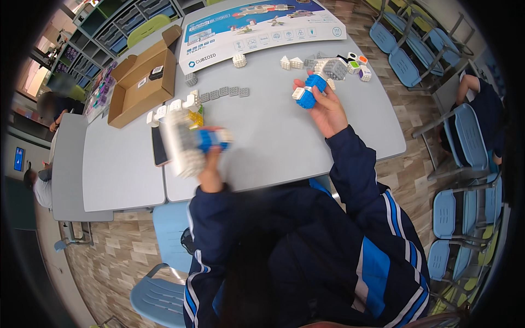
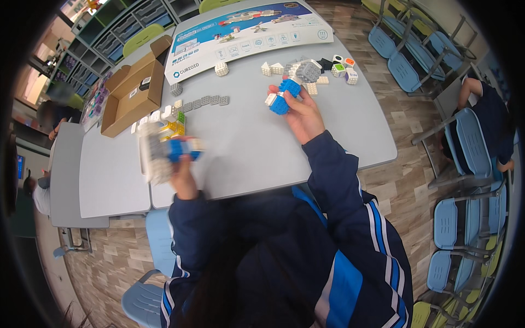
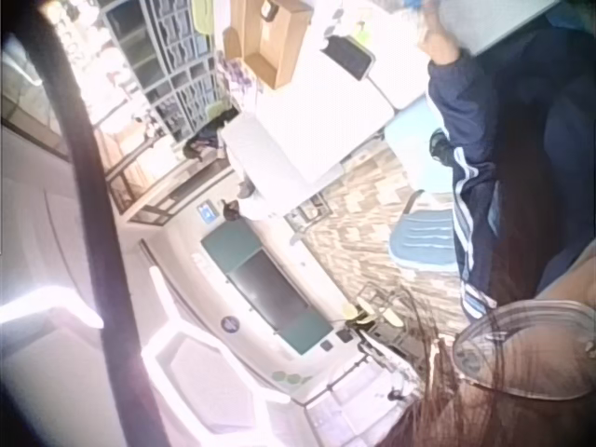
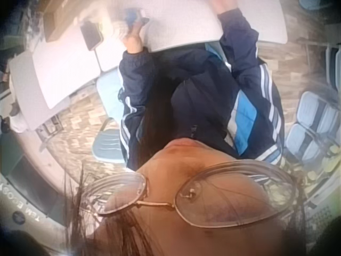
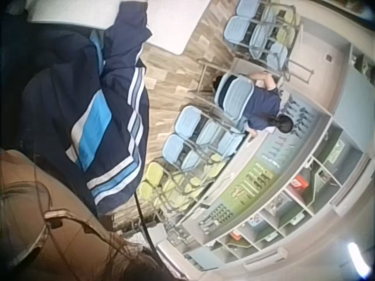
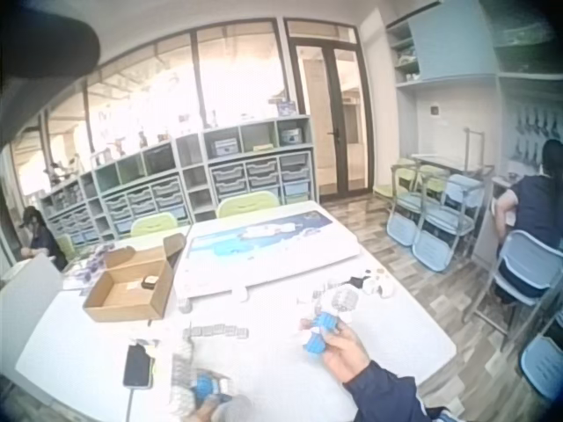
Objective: The person assembles interlocking plastic blocks into a multi-colored structure. They connect white, gray, blue, green, and yellow pieces, forming a central body with two long arms and a base, then lift and rotate the completed assembly.
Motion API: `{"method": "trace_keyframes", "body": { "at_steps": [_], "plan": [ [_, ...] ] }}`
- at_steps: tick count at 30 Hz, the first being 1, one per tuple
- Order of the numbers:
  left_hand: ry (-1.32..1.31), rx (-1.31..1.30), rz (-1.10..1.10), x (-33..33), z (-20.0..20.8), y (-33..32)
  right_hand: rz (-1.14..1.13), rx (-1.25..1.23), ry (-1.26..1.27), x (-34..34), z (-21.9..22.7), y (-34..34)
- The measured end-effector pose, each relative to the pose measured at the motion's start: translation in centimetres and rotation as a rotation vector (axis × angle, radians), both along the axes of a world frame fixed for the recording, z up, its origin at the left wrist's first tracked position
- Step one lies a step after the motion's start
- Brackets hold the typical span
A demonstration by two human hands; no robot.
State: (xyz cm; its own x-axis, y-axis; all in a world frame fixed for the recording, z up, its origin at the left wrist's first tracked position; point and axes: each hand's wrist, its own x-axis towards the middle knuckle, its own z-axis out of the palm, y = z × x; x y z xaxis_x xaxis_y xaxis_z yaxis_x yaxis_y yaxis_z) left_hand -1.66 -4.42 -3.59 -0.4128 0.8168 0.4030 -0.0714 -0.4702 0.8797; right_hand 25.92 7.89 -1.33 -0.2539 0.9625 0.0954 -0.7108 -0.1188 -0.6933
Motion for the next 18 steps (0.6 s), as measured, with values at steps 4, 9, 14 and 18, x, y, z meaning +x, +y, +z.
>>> {"method": "trace_keyframes", "body": {
  "at_steps": [4, 9, 14, 18],
  "plan": [
    [0.045, 0.197, 0.257, -9.2, 3.4, -0.4, 0.091, -0.055, 0.017, -0.7, 0.1, -0.5],
    [0.093, 0.034, 0.198, -18.9, 4.1, 1.3, 0.222, -0.005, -0.013, -5.2, 0.2, -1.1],
    [0.07, -0.102, -0.035, -21.2, 3.1, 4.4, 0.3, 0.17, -0.106, -12.1, 1.2, 0.3],
    [0.052, -0.071, -0.072, -21.0, 3.2, 4.8, 0.285, 0.295, -0.276, -16.3, 1.6, 2.1]
  ]
}}
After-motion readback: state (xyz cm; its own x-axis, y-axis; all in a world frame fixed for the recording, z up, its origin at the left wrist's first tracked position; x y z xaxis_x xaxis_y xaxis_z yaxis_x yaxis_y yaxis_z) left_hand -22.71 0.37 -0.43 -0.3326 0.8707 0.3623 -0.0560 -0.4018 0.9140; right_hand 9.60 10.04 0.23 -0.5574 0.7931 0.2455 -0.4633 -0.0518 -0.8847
